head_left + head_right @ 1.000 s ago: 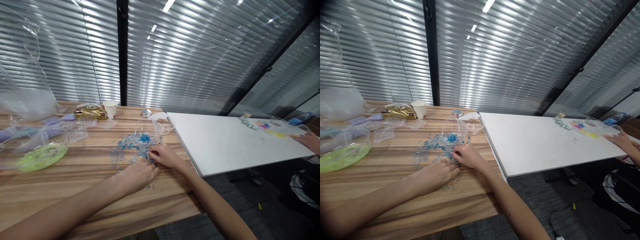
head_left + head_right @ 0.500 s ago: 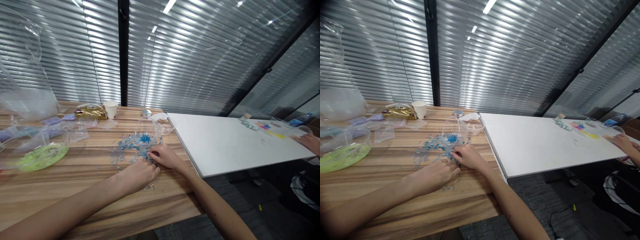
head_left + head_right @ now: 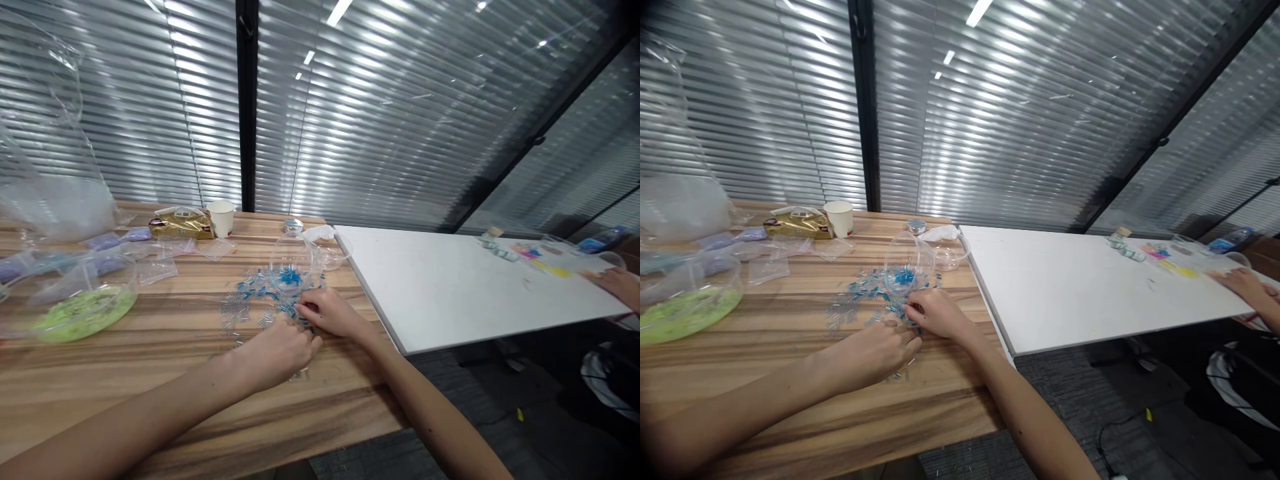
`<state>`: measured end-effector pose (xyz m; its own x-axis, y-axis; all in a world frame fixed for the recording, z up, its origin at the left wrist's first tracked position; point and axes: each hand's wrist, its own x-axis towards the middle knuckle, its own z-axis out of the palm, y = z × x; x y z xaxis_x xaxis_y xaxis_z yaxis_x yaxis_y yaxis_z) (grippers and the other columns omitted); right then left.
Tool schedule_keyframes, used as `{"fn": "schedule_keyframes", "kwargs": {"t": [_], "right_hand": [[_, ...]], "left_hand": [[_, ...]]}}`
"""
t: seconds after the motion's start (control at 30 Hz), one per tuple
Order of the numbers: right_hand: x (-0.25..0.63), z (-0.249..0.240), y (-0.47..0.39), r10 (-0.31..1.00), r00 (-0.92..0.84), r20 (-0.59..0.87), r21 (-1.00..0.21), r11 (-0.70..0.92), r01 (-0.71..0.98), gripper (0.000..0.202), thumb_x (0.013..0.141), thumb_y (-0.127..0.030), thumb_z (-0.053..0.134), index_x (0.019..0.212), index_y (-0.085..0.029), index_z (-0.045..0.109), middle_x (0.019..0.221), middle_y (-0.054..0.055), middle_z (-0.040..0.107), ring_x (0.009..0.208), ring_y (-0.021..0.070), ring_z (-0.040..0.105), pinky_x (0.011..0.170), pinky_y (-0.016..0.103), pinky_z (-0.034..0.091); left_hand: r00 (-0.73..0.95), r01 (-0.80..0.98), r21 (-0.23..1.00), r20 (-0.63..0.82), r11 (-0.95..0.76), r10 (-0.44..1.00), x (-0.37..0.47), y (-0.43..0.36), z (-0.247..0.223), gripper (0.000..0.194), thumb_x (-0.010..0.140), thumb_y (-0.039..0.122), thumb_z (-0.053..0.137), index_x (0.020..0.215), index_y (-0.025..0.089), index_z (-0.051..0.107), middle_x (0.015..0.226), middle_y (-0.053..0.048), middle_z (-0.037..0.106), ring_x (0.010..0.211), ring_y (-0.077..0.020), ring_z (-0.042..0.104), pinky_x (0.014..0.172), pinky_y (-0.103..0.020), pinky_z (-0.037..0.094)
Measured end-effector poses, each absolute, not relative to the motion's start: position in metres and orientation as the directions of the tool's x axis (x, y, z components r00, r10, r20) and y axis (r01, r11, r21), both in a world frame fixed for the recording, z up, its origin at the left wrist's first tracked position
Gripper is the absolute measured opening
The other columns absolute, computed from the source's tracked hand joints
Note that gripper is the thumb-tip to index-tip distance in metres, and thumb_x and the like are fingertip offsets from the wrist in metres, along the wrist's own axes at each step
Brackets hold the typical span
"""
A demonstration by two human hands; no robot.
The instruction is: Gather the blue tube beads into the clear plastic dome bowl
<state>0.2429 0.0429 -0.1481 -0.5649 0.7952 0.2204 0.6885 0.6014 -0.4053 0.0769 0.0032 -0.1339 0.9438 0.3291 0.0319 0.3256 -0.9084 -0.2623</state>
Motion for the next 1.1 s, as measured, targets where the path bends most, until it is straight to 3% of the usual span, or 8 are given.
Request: {"fn": "schedule_keyframes", "kwargs": {"t": [0.37,0.57,0.77,1.1], "right_hand": [[0.242,-0.143,0.042,0.806,-0.558,0.199,-0.397,0.587,0.706,0.029,0.089,-0.018,0.052,0.060,-0.015,0.052,0.059,-0.001,0.054,0.055,0.0090,0.043,0.056,0.021,0.028],[0.242,-0.144,0.043,0.801,-0.563,0.202,-0.394,0.593,0.702,0.028,0.088,-0.018,0.052,0.061,-0.015,0.052,0.059,-0.001,0.054,0.055,0.0089,0.043,0.056,0.021,0.027],[0.243,-0.144,0.042,0.807,-0.558,0.192,-0.385,0.585,0.714,0.030,0.089,-0.018,0.051,0.059,-0.015,0.051,0.057,-0.002,0.052,0.053,0.0087,0.040,0.054,0.021,0.026],[0.242,-0.146,0.042,0.807,-0.555,0.201,-0.383,0.586,0.714,0.028,0.089,-0.018,0.051,0.061,-0.015,0.053,0.060,-0.001,0.056,0.055,0.0090,0.043,0.056,0.021,0.028]], "left_hand": [[0.946,0.320,-0.151,0.100,-0.935,0.308,0.078,0.000,-0.145,0.012,0.083,0.004,0.052,0.091,0.012,0.056,0.087,-0.008,0.067,0.080,-0.0226,0.064,0.064,-0.030,0.045],[0.951,0.309,-0.160,0.074,-0.938,0.301,0.079,-0.001,-0.142,0.014,0.084,0.005,0.050,0.095,0.012,0.057,0.091,-0.009,0.067,0.087,-0.0237,0.064,0.070,-0.031,0.046],[0.947,0.322,-0.155,0.067,-0.934,0.315,0.077,0.000,-0.141,0.012,0.083,0.004,0.052,0.092,0.013,0.056,0.088,-0.007,0.067,0.078,-0.0226,0.064,0.061,-0.030,0.045],[0.950,0.312,-0.162,0.049,-0.936,0.308,0.076,0.000,-0.134,0.016,0.081,0.002,0.053,0.093,0.013,0.053,0.083,-0.008,0.067,0.078,-0.0222,0.065,0.064,-0.030,0.046]]}}
